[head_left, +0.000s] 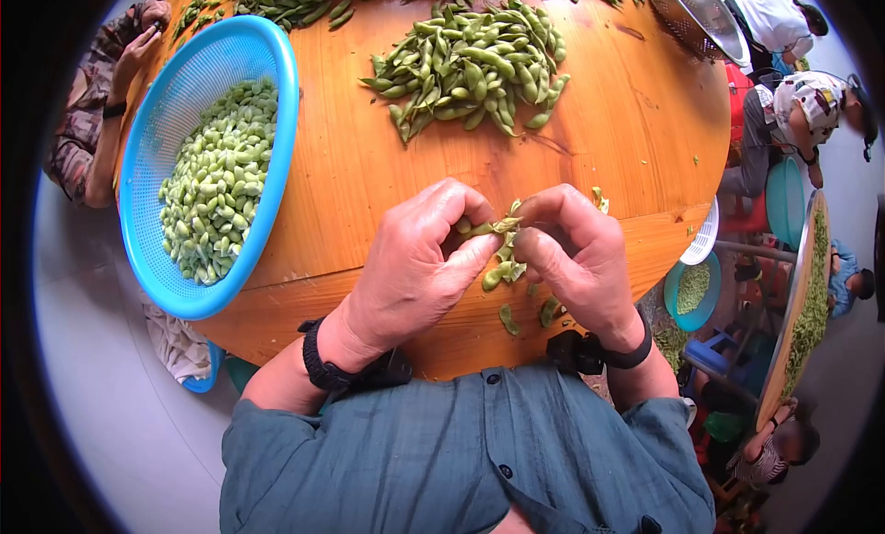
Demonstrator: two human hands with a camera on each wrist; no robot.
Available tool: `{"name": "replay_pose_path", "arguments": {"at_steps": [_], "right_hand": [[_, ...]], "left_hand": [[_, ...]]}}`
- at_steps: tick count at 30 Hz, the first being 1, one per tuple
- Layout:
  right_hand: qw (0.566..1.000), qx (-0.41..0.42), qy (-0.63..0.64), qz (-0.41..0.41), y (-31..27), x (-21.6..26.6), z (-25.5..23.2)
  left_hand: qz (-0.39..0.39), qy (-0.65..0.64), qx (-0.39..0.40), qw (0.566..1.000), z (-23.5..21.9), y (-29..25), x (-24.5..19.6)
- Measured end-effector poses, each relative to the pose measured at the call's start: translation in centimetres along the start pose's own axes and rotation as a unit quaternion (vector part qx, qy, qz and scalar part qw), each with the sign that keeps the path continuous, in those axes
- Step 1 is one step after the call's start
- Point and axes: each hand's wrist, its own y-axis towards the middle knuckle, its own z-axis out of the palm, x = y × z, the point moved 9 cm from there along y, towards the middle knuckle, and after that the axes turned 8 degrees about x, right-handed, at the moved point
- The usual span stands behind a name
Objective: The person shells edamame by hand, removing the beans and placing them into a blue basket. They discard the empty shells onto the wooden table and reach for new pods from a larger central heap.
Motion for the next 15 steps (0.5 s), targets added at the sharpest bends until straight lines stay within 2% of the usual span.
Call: {"name": "replay_pose_path", "arguments": {"at_steps": [2, 4, 8, 11, 13, 14, 15], "right_hand": [[1.0, -0.002, -0.027, -0.008, 0.1, -0.2, -0.2], [0.998, -0.004, -0.054, -0.016, 0.1, -0.2, -0.3], [1.0, 0.001, -0.009, 0.014, 0.3, -1.0, -0.5], [0.999, 0.009, 0.02, 0.028, 0.3, -1.1, -0.4], [0.998, 0.012, 0.041, 0.035, 0.2, -1.2, -0.3], [0.999, 0.015, 0.035, 0.037, 0.2, -1.2, -0.4], [0.999, 0.018, 0.03, 0.038, 0.2, -1.3, -0.4]], "left_hand": [[0.017, 0.03, -0.015, 0.999, -0.1, 0.0, -0.3], [0.072, 0.073, -0.037, 0.994, 0.0, -0.2, -1.2], [0.082, 0.084, -0.046, 0.992, 0.1, -0.3, -1.3], [0.059, 0.053, -0.029, 0.996, 0.1, -0.2, -0.8], [-0.059, -0.106, 0.028, 0.992, 0.9, -0.1, 1.9], [-0.059, -0.107, 0.029, 0.992, 0.9, -0.1, 1.9], [-0.085, -0.188, 0.038, 0.978, 1.4, -0.2, 2.6]]}}
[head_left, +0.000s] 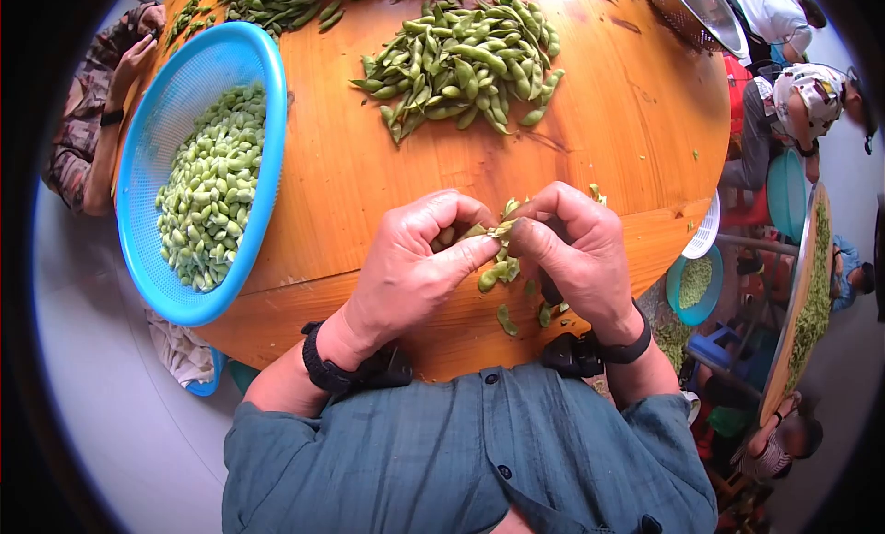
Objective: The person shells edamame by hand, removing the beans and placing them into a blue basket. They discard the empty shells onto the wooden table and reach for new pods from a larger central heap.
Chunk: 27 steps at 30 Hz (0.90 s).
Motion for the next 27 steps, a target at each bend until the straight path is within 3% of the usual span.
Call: {"name": "replay_pose_path", "arguments": {"at_steps": [1, 6, 8, 12, 14, 15, 17, 21, 23, 26, 27], "right_hand": [[1.0, 0.0, 0.0, 0.0, 0.0, -0.1, -0.1], [0.997, 0.048, 0.053, 0.027, 0.5, -1.1, 0.3], [0.996, 0.057, 0.07, 0.029, 0.6, -1.0, 0.4], [0.994, 0.052, 0.089, 0.034, 0.6, -1.3, 0.5], [0.996, 0.029, 0.077, 0.016, 0.6, -1.3, 0.2], [0.998, 0.005, 0.065, -0.003, 0.6, -1.1, -0.2], [1.0, -0.021, 0.014, -0.013, 0.5, -0.7, -0.4], [0.99, -0.079, -0.107, -0.047, 0.2, 0.5, -0.8], [0.984, -0.079, -0.141, -0.075, 0.0, 1.3, -0.4], [0.976, -0.069, -0.17, -0.114, -0.3, 2.1, 0.3], [0.977, -0.061, -0.166, -0.123, -0.3, 2.2, 0.5]], "left_hand": [[-0.025, -0.082, 0.011, 0.996, 0.3, 0.0, 0.8], [-0.077, -0.19, 0.065, 0.977, 0.2, 0.4, 1.5], [-0.138, -0.275, 0.111, 0.945, 0.7, -0.1, 2.7], [-0.136, -0.234, 0.075, 0.96, 0.8, 0.2, 2.5], [-0.032, -0.057, -0.036, 0.997, -1.2, 0.5, 1.1], [-0.032, -0.057, -0.036, 0.997, -1.2, 0.5, 1.1], [-0.003, 0.057, -0.109, 0.992, -2.5, 0.0, -0.2], [0.017, 0.017, -0.113, 0.993, -2.5, -0.5, -0.7], [-0.023, 0.004, -0.024, 0.999, -0.5, -0.2, -0.4], [0.014, -0.071, -0.008, 0.997, 0.3, 0.4, 0.4], [-0.007, -0.084, 0.026, 0.996, 0.7, 0.4, 0.4]]}}
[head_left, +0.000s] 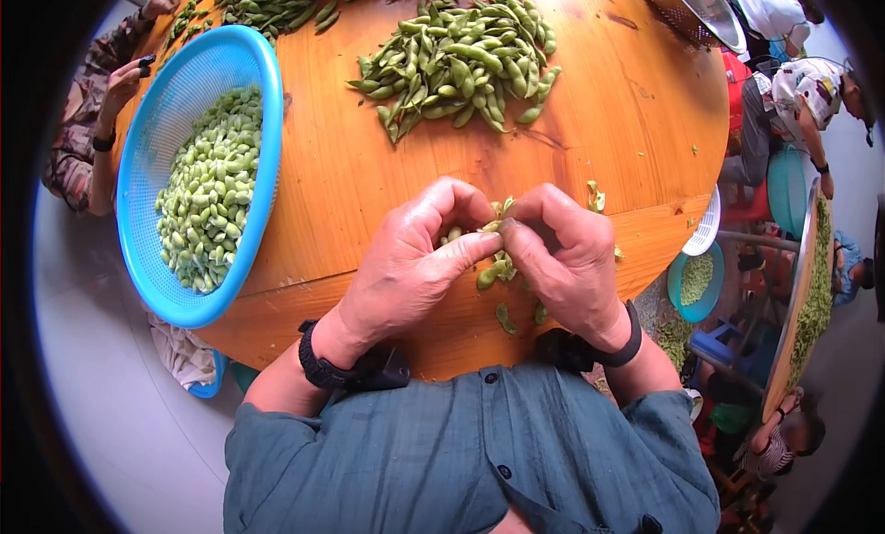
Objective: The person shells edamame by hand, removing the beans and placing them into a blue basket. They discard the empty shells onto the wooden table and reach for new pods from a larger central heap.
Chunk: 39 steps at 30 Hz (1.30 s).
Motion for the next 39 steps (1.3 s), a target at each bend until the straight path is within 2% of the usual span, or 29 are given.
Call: {"name": "replay_pose_path", "arguments": {"at_steps": [4, 6, 7, 9, 13, 15, 16, 18, 19, 22, 24, 25, 26, 27, 28, 29, 31, 33, 34, 36, 37, 39], "right_hand": [[1.0, 0.01, 0.013, -0.004, 0.0, 0.1, 0.0], [0.973, 0.049, 0.191, 0.121, -0.2, -1.8, 0.8], [0.973, 0.05, 0.191, 0.121, -0.2, -1.8, 0.6], [0.966, 0.07, 0.206, 0.14, -0.2, -2.4, 0.9], [0.984, 0.045, 0.14, 0.103, -0.2, -1.9, 0.7], [0.997, 0.048, 0.048, 0.035, 0.0, -0.7, 0.5], [0.997, 0.048, 0.048, 0.035, 0.1, -0.6, 0.3], [0.969, 0.088, 0.181, 0.146, -0.2, -1.9, 1.1], [0.969, 0.088, 0.181, 0.145, -0.1, -1.8, 0.9], [0.964, 0.105, 0.166, 0.178, -0.4, -2.4, 0.9], [0.995, 0.058, 0.04, 0.067, 0.2, -1.2, -0.7], [0.995, 0.057, 0.04, 0.067, 0.2, -1.1, -1.1], [0.995, 0.082, -0.033, 0.054, 0.3, -0.4, -1.3], [0.988, 0.107, -0.106, 0.042, 0.2, 0.3, -1.5], [0.973, 0.168, -0.13, 0.093, -0.1, -0.3, -1.3], [0.973, 0.169, -0.129, 0.093, -0.3, -0.6, -1.7], [0.956, 0.216, -0.197, 0.028, -0.7, -0.3, -1.4], [0.954, 0.224, -0.199, 0.024, -0.7, 0.2, -1.8], [0.959, 0.205, -0.191, 0.045, -0.5, 0.2, -2.4], [0.966, 0.172, -0.179, 0.071, 0.0, 0.3, -3.2], [0.967, 0.173, -0.175, 0.068, 0.2, 0.3, -2.9], [0.971, 0.132, -0.194, 0.052, 0.7, 0.4, -2.6]], "left_hand": [[-0.009, -0.027, 0.017, 0.999, 0.0, 0.0, 0.2], [-0.065, -0.161, 0.046, 0.984, 0.3, 0.0, 1.8], [-0.065, -0.161, 0.046, 0.984, 0.1, 0.1, 1.5], [-0.11, -0.197, 0.057, 0.973, 0.5, -0.1, 1.2], [-0.105, -0.161, 0.056, 0.98, 0.8, -0.1, 0.9], [-0.05, -0.1, 0.033, 0.993, 0.5, 0.1, 0.2], [-0.05, -0.1, 0.033, 0.993, 0.3, 0.1, 0.4], [-0.069, -0.187, 0.077, 0.977, 0.6, 0.0, 1.0], [-0.068, -0.186, 0.077, 0.977, 0.5, 0.0, 0.9], [-0.097, -0.166, 0.08, 0.978, 0.4, -0.3, 0.8], [-0.087, -0.093, 0.011, 0.992, -0.8, -0.9, -0.1], [-0.072, -0.033, -0.034, 0.996, -1.5, -1.6, -1.7], [-0.017, 0.083, -0.076, 0.993, -2.0, -2.7, -4.5], [0.027, 0.179, -0.125, 0.975, -2.6, -4.2, -7.1], [0.124, 0.27, -0.153, 0.943, -3.3, -5.6, -9.6], [0.144, 0.294, -0.239, 0.914, -4.5, -7.5, -11.0], [0.135, 0.357, -0.367, 0.848, -7.4, -10.8, -12.9], [0.138, 0.47, -0.399, 0.775, -9.9, -12.3, -13.8], [0.137, 0.473, -0.401, 0.773, -10.4, -12.6, -13.7], [0.131, 0.69, -0.398, 0.59, -8.7, -12.7, -14.7], [0.13, 0.693, -0.399, 0.586, -8.2, -12.6, -14.7], [0.169, 0.627, -0.398, 0.648, -6.3, -11.6, -14.2]]}}
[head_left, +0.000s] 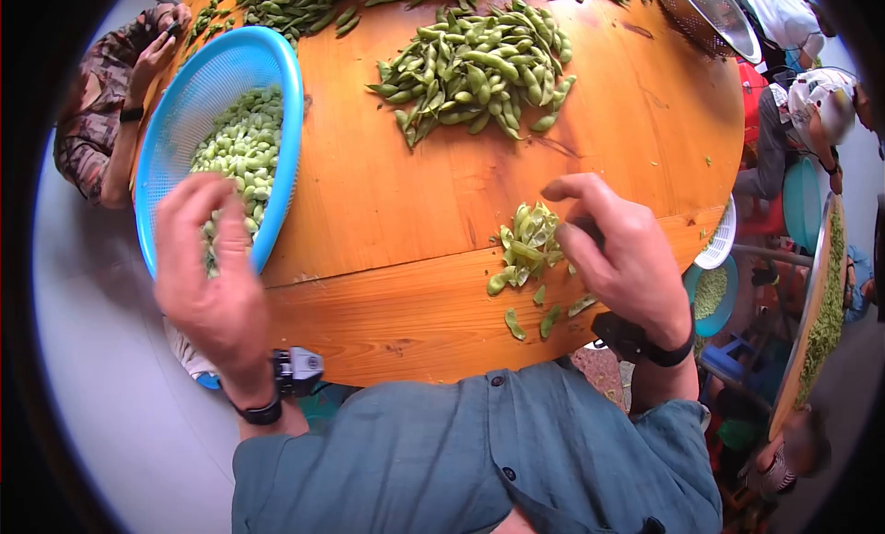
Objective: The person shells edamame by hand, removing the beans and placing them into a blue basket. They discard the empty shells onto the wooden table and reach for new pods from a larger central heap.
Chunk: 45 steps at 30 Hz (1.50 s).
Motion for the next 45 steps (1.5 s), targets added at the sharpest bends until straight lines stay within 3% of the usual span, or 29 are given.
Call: {"name": "replay_pose_path", "arguments": {"at_steps": [1, 2, 4, 5, 7, 10, 14, 17, 19, 21, 23, 24, 26, 27, 28, 29, 30, 31, 33, 39, 42, 45], "right_hand": [[0.994, -0.035, -0.081, -0.072, 0.4, 1.3, 0.3], [0.987, -0.054, -0.123, -0.091, 0.7, 2.0, 0.9], [0.981, -0.012, -0.176, -0.078, 1.1, 1.9, 2.7], [0.981, -0.012, -0.175, -0.08, 1.0, 2.0, 2.7], [0.983, 0.068, -0.154, -0.068, 0.9, 1.5, 3.8], [0.997, 0.006, -0.061, -0.051, 0.2, 1.6, 2.1], [0.997, -0.044, 0.03, -0.057, 0.0, 0.5, 0.8], [0.988, -0.057, 0.07, -0.122, 0.1, 1.2, 0.4], [0.989, -0.016, 0.117, -0.085, 0.4, 0.9, 1.2], [0.991, -0.025, 0.117, -0.056, 0.5, 0.8, 1.2], [0.992, -0.037, 0.116, -0.024, 0.6, 0.5, 1.4], [0.987, -0.064, 0.143, -0.024, 0.5, 0.4, 1.3], [0.981, -0.096, 0.166, -0.02, 0.5, 0.2, 1.4], [0.979, -0.07, 0.188, -0.03, 0.9, 0.3, 2.1], [0.976, -0.045, 0.209, -0.042, 1.1, 0.4, 2.5], [0.979, 0.005, 0.203, -0.015, 1.2, 0.4, 3.2], [0.979, 0.002, 0.202, -0.012, 1.2, 0.5, 3.3], [0.969, 0.005, 0.249, 0.012, 1.4, 0.1, 3.8], [0.941, 0.02, 0.333, 0.055, 1.4, -0.6, 4.4], [0.907, 0.045, 0.412, 0.081, 1.6, -1.5, 5.3], [0.906, 0.012, 0.417, 0.069, 1.7, -1.5, 5.2], [0.917, 0.042, 0.388, 0.077, 1.6, -1.5, 5.3]], "left_hand": [[0.027, -0.061, 0.021, 0.998, 1.2, 0.1, -1.6], [0.07, -0.089, 0.057, 0.992, 2.9, 0.2, -3.1], [0.061, -0.168, 0.153, 0.972, 7.2, 0.5, -4.5], [0.078, -0.124, 0.173, 0.974, 9.0, 0.9, -4.8], [0.059, -0.075, 0.178, 0.979, 12.4, 1.7, -3.3], [0.028, -0.051, 0.178, 0.982, 15.1, 2.6, -1.5], [-0.029, -0.112, 0.216, 0.97, 15.5, 2.4, -0.2], [-0.032, -0.094, 0.205, 0.974, 14.5, 2.1, 0.4], [-0.037, -0.121, 0.196, 0.972, 14.1, 1.9, 0.4], [-0.041, -0.15, 0.186, 0.97, 13.5, 1.7, 0.2], [-0.131, -0.265, 0.196, 0.935, 13.8, 1.1, 0.7], [-0.129, -0.268, 0.198, 0.934, 13.6, 1.0, 0.0], [-0.219, -0.456, 0.234, 0.83, 14.9, -0.4, -0.9], [-0.229, -0.507, 0.268, 0.787, 15.5, -1.1, -1.8], [-0.227, -0.51, 0.271, 0.784, 15.5, -1.4, -2.3], [-0.239, -0.542, 0.296, 0.749, 16.0, -2.0, -3.0], [-0.25, -0.573, 0.319, 0.712, 16.5, -2.6, -3.8], [-0.245, -0.575, 0.337, 0.704, 16.5, -2.7, -4.4], [-0.243, -0.566, 0.344, 0.709, 16.6, -3.1, -4.8], [-0.215, -0.556, 0.341, 0.727, 16.5, -3.6, -5.4], [-0.227, -0.565, 0.351, 0.712, 16.6, -3.7, -5.5], [-0.221, -0.543, 0.368, 0.721, 16.8, -3.8, -5.5]]}}
